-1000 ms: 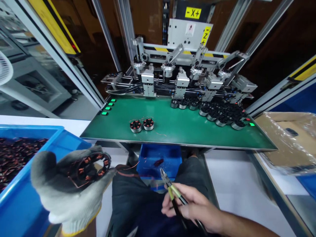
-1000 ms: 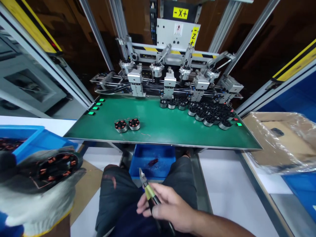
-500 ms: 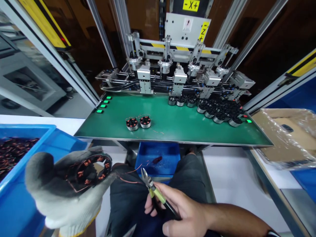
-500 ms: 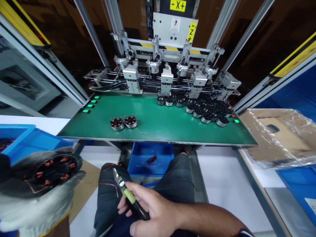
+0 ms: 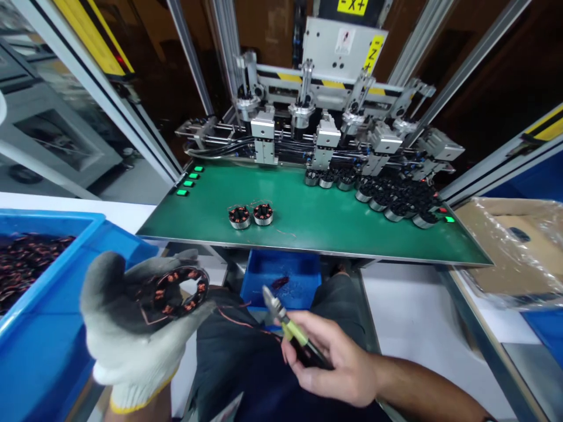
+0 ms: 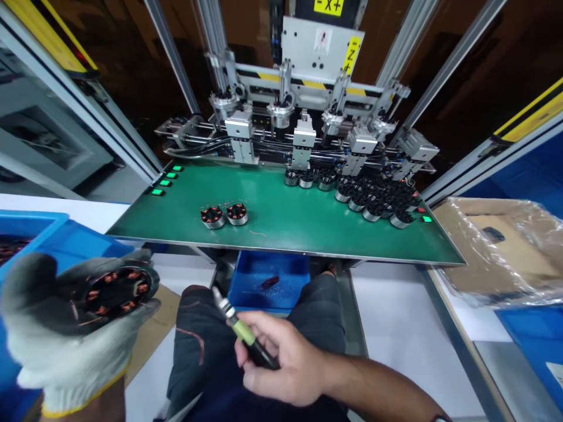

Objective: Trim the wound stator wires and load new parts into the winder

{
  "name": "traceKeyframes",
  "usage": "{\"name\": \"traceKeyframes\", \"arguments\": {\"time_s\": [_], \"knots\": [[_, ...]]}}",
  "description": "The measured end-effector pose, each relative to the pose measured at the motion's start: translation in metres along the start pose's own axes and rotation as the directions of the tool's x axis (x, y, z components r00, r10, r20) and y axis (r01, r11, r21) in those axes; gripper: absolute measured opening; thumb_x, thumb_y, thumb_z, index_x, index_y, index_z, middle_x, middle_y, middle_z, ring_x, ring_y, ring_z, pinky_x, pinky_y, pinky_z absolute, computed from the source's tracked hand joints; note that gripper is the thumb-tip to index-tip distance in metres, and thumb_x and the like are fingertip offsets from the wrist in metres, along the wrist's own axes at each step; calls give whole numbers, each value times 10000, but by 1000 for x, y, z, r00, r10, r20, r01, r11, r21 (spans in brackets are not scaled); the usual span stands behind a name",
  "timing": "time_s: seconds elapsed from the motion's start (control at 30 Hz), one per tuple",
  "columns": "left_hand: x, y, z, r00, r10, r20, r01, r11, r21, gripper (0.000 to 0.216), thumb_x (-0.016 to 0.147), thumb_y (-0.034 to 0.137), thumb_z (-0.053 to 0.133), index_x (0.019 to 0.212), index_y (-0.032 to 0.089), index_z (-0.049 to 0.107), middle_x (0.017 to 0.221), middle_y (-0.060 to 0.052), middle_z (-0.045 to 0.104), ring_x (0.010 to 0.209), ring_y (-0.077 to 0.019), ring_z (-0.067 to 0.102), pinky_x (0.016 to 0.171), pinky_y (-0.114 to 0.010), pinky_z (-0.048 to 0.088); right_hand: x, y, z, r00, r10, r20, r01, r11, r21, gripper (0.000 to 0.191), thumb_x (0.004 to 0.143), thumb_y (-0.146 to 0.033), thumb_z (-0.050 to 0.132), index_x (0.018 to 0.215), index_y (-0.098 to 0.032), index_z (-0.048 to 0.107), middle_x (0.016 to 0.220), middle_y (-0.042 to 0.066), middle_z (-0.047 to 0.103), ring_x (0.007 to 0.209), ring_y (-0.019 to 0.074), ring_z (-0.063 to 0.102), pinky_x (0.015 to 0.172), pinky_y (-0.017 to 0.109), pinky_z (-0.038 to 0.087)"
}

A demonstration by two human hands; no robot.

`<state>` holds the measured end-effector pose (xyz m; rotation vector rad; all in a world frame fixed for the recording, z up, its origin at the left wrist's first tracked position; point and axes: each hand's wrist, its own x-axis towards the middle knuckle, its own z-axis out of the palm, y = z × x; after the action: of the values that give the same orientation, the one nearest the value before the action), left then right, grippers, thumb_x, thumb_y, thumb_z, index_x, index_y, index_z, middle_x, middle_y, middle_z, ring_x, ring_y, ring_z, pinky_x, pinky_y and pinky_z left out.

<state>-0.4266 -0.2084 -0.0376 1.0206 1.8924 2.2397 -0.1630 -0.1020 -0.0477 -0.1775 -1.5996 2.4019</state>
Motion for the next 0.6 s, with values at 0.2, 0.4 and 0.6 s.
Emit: {"name": "traceKeyframes", "arguments": {"time_s": [0.2, 0.4, 0.6], "knots": [[2, 9, 7, 962, -55, 266, 83, 992, -94, 1083, 541, 19, 889, 1493, 343, 487, 1069, 9, 775, 923, -201, 768, 784, -295, 669, 6, -49, -24, 1000, 24, -9, -26, 975, -221, 526, 883, -134, 664, 1365, -213, 470, 1061, 52, 567, 837, 106, 576, 775, 280, 495], [-10, 10, 11, 875, -46, 482, 10, 997, 76, 952, 663, 88, 753, 1529, 298, 418, 1106, -52, 769, 1004, -239, 764, 858, -331, 657, 42, -88, -15, 969, -198, 148, 246, 821, -515, 720, 771, -34, 575, 1466, -171, 446, 1273, 144, 632, 1028, 171, 650, 831, 287, 561], [-25, 4, -1, 834, -172, 524, 11, 955, 295, 1027, 597, 125, 752, 1554, 269, 410, 1267, -113, 744, 1093, -322, 752, 911, -398, 652, 78, -98, -4, 973, -104, 206, 213, 749, -628, 696, 727, -90, 587, 1417, -134, 506, 1245, 116, 685, 1096, 202, 681, 982, 322, 548]]}}
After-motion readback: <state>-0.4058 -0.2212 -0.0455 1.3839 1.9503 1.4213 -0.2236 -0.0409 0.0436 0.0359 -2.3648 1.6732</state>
